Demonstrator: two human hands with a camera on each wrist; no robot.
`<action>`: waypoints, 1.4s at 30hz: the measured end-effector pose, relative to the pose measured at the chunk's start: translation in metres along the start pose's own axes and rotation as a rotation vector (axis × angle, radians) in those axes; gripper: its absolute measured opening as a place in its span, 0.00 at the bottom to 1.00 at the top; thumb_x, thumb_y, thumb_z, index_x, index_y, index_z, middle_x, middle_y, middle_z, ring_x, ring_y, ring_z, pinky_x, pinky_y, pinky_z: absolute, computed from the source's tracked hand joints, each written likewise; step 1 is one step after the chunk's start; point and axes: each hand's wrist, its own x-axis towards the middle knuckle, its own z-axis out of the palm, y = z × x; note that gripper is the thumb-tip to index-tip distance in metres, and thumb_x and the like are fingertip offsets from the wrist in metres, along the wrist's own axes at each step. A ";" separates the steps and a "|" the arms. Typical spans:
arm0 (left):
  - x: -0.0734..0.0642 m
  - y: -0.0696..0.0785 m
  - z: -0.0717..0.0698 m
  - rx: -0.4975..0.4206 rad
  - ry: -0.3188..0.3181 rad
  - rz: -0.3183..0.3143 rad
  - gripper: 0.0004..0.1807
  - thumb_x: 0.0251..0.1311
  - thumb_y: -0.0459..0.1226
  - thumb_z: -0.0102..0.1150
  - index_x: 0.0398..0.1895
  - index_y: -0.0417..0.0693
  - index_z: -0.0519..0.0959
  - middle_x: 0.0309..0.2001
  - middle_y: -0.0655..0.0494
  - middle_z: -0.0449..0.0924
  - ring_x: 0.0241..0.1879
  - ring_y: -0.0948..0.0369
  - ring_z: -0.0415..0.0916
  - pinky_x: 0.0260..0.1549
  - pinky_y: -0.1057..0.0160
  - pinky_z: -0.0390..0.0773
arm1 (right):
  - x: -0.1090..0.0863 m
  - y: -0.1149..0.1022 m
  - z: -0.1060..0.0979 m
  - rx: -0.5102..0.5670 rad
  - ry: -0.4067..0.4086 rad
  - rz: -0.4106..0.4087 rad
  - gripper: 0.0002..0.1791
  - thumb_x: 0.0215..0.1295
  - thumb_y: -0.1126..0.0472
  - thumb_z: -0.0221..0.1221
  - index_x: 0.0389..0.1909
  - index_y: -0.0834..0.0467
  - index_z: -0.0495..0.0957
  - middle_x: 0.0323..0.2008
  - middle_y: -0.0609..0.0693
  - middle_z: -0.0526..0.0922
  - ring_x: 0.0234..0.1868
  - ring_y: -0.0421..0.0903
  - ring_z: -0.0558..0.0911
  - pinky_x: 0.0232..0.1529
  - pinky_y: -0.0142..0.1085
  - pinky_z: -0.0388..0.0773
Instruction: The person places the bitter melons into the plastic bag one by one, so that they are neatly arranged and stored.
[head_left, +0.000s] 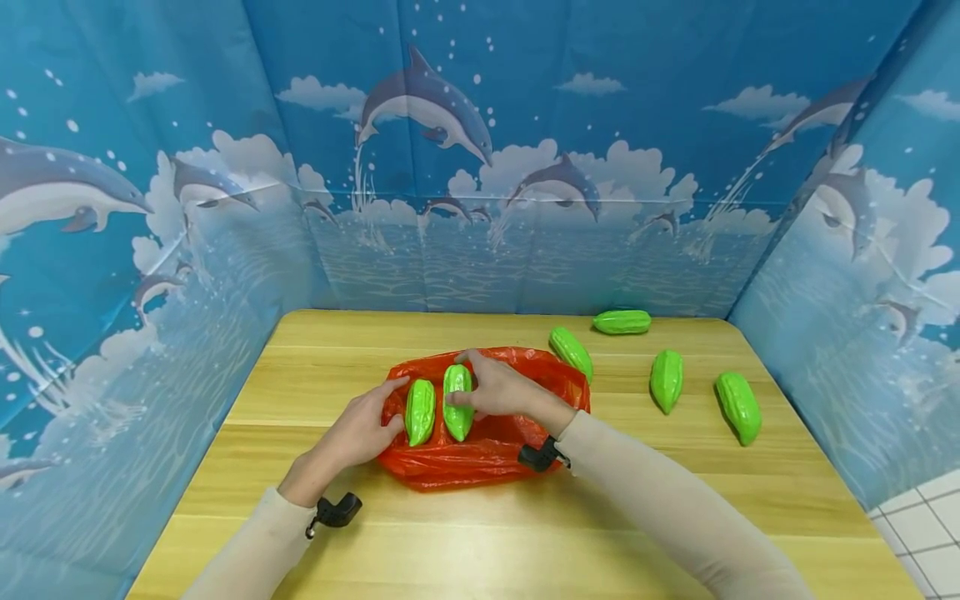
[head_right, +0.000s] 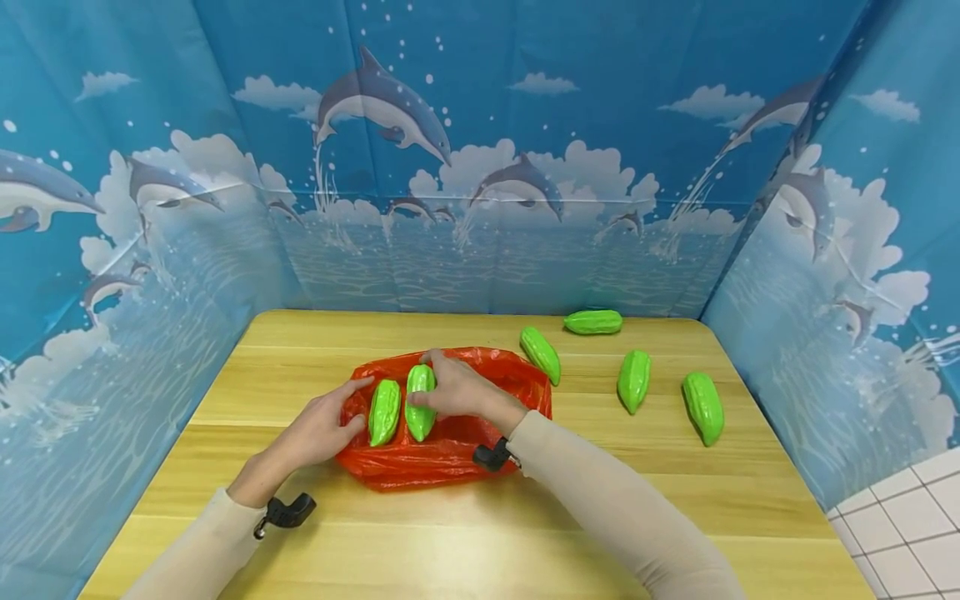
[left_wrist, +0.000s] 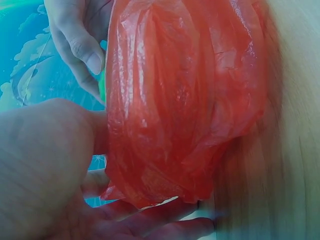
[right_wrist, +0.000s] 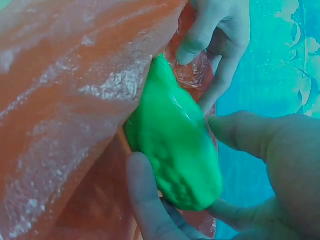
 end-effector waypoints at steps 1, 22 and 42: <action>0.000 0.000 0.000 0.002 0.000 0.001 0.38 0.80 0.31 0.63 0.91 0.45 0.68 0.86 0.38 0.75 0.64 0.47 0.81 0.71 0.39 0.85 | 0.000 0.000 0.001 -0.004 -0.001 0.004 0.47 0.85 0.46 0.70 0.92 0.56 0.59 0.47 0.56 0.90 0.43 0.57 0.96 0.56 0.49 0.93; -0.001 0.001 0.001 0.021 0.005 0.006 0.38 0.79 0.32 0.63 0.91 0.45 0.69 0.84 0.38 0.77 0.54 0.49 0.80 0.60 0.47 0.84 | -0.014 -0.001 0.000 -0.108 0.070 0.013 0.44 0.84 0.45 0.70 0.91 0.56 0.64 0.64 0.59 0.89 0.59 0.52 0.89 0.59 0.52 0.91; 0.000 0.004 0.002 -0.003 -0.003 -0.009 0.40 0.79 0.31 0.63 0.92 0.47 0.67 0.55 0.44 0.87 0.26 0.59 0.63 0.31 0.59 0.70 | -0.027 0.009 -0.016 -0.131 0.201 -0.059 0.38 0.86 0.50 0.69 0.88 0.58 0.70 0.76 0.63 0.82 0.75 0.63 0.84 0.70 0.59 0.89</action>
